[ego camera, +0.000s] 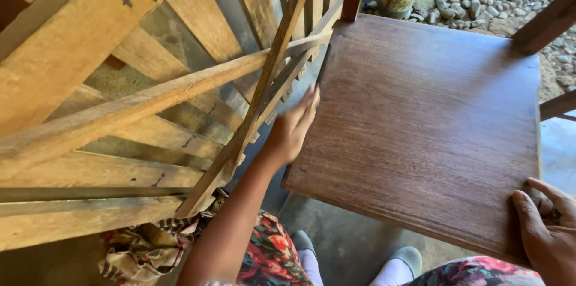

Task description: Sanding the wooden seat of a chair using sandpaper

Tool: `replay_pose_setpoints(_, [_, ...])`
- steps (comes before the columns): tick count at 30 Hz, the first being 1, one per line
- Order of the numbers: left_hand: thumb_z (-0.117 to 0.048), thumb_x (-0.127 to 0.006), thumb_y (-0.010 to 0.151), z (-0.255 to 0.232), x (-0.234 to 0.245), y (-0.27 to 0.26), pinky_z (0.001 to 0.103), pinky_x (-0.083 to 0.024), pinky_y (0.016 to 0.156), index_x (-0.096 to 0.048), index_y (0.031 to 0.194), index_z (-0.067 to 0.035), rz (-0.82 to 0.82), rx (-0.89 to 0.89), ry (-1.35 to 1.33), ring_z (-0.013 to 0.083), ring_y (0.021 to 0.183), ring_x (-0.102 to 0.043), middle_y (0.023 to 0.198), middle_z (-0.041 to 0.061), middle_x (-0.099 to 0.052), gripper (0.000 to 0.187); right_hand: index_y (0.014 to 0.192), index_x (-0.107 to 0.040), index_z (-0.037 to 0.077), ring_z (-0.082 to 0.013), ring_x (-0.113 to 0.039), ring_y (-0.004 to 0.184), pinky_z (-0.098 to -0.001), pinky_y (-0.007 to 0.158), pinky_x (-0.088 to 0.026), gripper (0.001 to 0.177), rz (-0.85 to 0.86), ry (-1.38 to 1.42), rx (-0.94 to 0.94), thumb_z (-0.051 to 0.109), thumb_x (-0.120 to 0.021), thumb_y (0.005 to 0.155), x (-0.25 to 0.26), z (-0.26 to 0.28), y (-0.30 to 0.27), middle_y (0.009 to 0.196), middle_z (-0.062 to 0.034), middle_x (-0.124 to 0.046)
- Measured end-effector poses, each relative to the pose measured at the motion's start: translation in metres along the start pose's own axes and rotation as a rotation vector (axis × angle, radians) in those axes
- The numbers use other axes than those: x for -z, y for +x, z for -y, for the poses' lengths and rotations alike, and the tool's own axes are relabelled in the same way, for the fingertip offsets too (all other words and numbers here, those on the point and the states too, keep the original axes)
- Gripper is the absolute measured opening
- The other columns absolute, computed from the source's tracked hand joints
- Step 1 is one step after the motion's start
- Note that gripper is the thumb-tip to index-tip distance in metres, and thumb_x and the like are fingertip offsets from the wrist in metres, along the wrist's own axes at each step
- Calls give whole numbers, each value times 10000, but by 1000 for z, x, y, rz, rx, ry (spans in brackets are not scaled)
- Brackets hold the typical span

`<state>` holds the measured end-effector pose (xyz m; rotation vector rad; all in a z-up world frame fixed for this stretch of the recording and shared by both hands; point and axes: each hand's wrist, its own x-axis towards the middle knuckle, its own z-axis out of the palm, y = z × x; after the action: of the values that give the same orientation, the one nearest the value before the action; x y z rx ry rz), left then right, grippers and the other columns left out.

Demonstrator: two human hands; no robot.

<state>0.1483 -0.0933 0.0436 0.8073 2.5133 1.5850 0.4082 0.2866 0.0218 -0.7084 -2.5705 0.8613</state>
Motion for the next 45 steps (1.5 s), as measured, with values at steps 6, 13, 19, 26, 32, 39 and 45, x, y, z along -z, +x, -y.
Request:
replay_pose_setpoints(6, [-65,-462,1043,-18,16,-62,362,-451,1171,-481,1482,54,43,72,-176,323,1466,-481,1618,245,-397,455,1563,-562,-226,-441,-635,684,-483,604,-585,410,-1,88,17,-117,-646,1176,-11,-36,2,906,-357,-613])
replay_pose_setpoints(13, [-300,-352,1112,53,-29,120,380,-421,1203,-386,1551,-19,24,-43,90,341,1499,-411,1645,243,-282,523,1522,-565,-254,-371,-545,626,-420,497,-478,372,-9,119,0,-117,-626,1181,-1,-4,3,895,-328,-572])
replay_pose_setpoints(19, [-261,-370,1115,59,-32,106,272,-321,793,-391,1562,-49,-32,-74,63,153,979,-339,1645,237,-354,496,1583,-550,-227,-392,-571,610,-445,504,-508,405,27,72,-10,-92,-616,1207,4,8,-1,888,-331,-588])
replay_pose_setpoints(26, [-55,-415,1068,-44,23,-116,400,-393,1231,-345,1575,-9,73,15,-232,369,1498,-436,1688,227,-250,514,1576,-563,-239,-463,-651,648,-502,585,-596,387,29,28,-18,-94,-620,1222,9,22,-2,974,-396,-642])
replay_pose_setpoints(32, [-216,-392,1094,-25,12,-63,353,-449,1172,-385,1558,-21,53,57,-202,330,1483,-460,1667,226,-291,503,1562,-599,-206,-302,-485,689,-367,539,-419,335,-13,126,56,-65,-647,1262,1,-15,-3,940,-261,-536])
replay_pose_setpoints(39, [-267,-326,1101,-36,17,-72,402,-308,1259,-330,1578,-10,134,112,-36,314,1556,-269,1698,186,-173,541,1617,-604,-186,-302,-543,662,-364,591,-523,342,-28,96,78,-74,-652,1298,5,-22,-2,928,-215,-538])
replay_pose_setpoints(45, [-64,-458,1056,-42,13,-149,367,-449,1168,-445,1518,38,-101,17,-88,342,1487,-466,1628,243,-398,473,1612,-563,-95,-201,-404,644,-304,568,-368,312,-23,194,77,-21,-613,1313,-11,-71,16,835,-69,-399])
